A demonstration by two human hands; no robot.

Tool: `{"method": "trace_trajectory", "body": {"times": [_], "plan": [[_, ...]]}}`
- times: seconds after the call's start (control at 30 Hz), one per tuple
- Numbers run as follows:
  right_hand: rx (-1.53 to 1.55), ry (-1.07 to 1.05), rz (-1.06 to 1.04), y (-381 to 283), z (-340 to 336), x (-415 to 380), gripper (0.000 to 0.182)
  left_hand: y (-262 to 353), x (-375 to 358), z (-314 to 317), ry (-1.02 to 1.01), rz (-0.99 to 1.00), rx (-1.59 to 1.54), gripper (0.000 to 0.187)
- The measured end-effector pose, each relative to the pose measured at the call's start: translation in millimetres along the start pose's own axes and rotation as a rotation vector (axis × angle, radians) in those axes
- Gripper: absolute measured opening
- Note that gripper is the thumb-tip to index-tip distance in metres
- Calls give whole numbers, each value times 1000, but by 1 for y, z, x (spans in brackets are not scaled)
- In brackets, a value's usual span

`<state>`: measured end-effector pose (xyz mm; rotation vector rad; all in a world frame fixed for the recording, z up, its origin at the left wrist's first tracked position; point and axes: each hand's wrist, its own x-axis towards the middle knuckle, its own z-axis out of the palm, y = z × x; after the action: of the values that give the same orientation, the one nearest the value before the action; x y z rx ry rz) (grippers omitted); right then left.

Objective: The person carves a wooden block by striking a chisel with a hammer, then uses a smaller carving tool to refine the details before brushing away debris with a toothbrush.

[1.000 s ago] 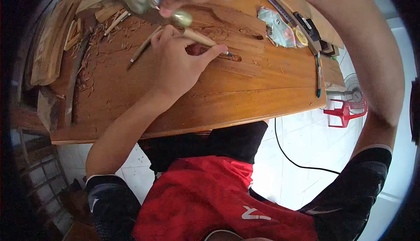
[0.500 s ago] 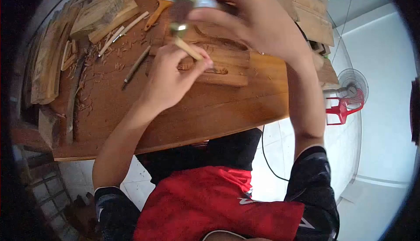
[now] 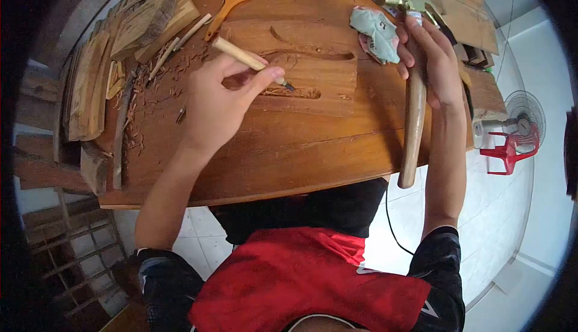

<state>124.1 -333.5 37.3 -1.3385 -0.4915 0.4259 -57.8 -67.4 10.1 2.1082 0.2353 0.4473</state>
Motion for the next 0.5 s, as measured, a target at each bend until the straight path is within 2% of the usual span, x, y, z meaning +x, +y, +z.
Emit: {"method": "trace_trajectory", "body": {"times": [0.1, 0.3, 0.43, 0.5], "plan": [[-34, 6, 81, 19, 2, -1, 31, -4, -5, 11, 85, -32, 169, 21], [-134, -37, 80, 20, 4, -9, 29, -1, -13, 21, 236, 253, 520, 20], [-507, -220, -34, -17, 15, -5, 27, -7, -16, 25, 214, 109, 346, 20], [-705, -285, -273, -45, 34, 1, 29, -4, -16, 29, 225, 0, 236, 27]]}}
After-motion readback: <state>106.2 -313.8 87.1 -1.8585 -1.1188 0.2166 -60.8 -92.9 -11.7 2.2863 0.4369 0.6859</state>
